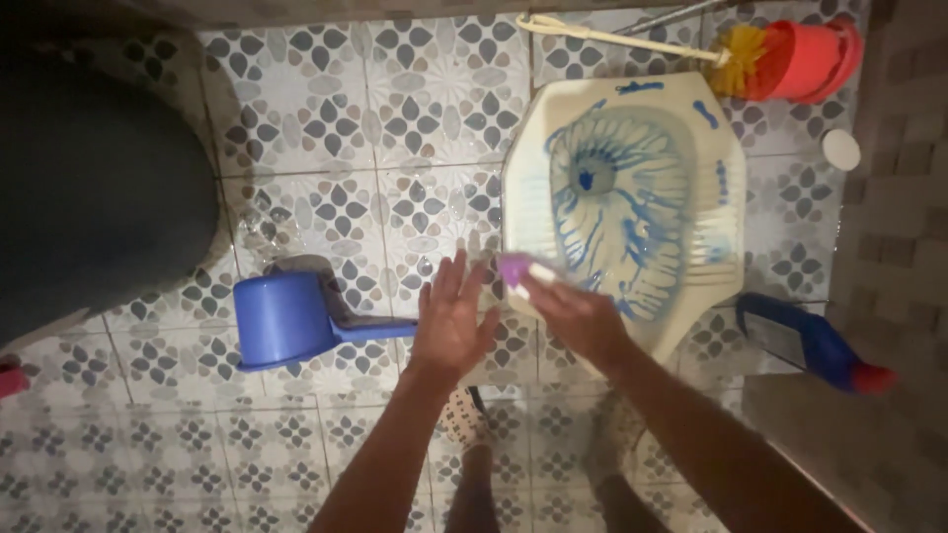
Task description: Clean a squat toilet by applying liquid cleaner and scrubbing with a brush
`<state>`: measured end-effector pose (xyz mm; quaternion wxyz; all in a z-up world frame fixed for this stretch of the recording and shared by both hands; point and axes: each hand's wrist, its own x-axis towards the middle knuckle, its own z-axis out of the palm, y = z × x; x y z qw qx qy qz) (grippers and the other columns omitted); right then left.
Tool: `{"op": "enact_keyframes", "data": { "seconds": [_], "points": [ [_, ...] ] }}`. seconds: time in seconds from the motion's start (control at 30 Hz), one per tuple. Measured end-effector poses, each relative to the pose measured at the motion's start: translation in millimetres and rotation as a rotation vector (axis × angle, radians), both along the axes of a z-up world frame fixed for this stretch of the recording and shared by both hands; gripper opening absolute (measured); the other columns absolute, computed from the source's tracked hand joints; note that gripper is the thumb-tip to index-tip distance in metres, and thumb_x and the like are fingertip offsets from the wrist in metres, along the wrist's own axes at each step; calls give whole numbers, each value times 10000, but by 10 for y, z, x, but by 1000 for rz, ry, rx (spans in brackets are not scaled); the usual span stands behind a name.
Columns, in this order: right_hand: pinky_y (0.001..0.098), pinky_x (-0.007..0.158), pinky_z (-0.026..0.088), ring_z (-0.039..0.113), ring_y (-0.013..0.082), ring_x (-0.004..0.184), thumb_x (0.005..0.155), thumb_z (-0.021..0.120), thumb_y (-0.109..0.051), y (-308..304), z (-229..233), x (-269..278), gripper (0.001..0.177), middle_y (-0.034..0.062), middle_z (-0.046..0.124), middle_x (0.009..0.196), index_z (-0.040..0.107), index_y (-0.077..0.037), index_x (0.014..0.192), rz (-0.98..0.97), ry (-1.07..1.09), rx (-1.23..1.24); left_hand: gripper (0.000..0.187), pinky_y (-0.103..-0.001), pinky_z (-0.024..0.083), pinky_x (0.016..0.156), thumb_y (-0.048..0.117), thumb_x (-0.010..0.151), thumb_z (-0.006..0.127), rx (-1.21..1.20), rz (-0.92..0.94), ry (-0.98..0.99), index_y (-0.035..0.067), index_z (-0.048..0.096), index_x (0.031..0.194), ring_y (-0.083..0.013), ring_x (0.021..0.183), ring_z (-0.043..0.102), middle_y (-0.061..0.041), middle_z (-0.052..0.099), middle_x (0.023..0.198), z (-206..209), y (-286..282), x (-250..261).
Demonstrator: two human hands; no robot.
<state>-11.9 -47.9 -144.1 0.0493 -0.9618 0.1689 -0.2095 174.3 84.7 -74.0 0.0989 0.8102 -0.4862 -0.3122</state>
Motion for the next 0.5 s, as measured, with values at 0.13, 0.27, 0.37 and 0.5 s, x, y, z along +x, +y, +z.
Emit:
{"op": "enact_keyframes", "data": {
  "seconds": [0.13, 0.27, 0.37, 0.5],
  "points": [
    [244, 516, 540, 604, 97, 574, 1002, 615, -367, -20, -70, 21, 353, -64, 550, 777, 681, -366, 1349, -44, 53, -45, 692, -647, 328, 1130, 444, 906, 554, -2, -20, 47, 191, 416, 1535, -396, 1494, 327, -177, 323, 1634, -40, -26, -53],
    [342, 498, 595, 643, 176, 532, 967, 625, -481, -307, -248, 488, 399, -32, 584, 750, 636, -490, 1365, -191, 148, 68, 710, -654, 330, 1128, 377, 897, 608, 11, -23, 51, 200, 389, 1548, -416, 1494, 315, -184, 314, 1631, -23, -82, -73],
    [536, 795, 599, 734, 383, 831, 1092, 409, -514, -785, 122, 859, 404, 58, 658, 1030, 467, -525, 1492, -212, 485, 543, 722, -658, 317, 1136, 378, 887, 607, 5, -10, 46, 202, 385, 1552, -413, 1502, 305, -189, 303, 1637, -119, -78, -42],
    [311, 524, 573, 650, 130, 567, 1050, 524, -537, -841, -156, 751, 372, -106, 538, 767, 584, -513, 1417, -234, 167, -2, 703, -656, 332, 1124, 377, 898, 614, -15, 4, 33, 203, 402, 1544, -416, 1494, 324, -189, 329, 1627, -7, -53, -80]
  ]
}}
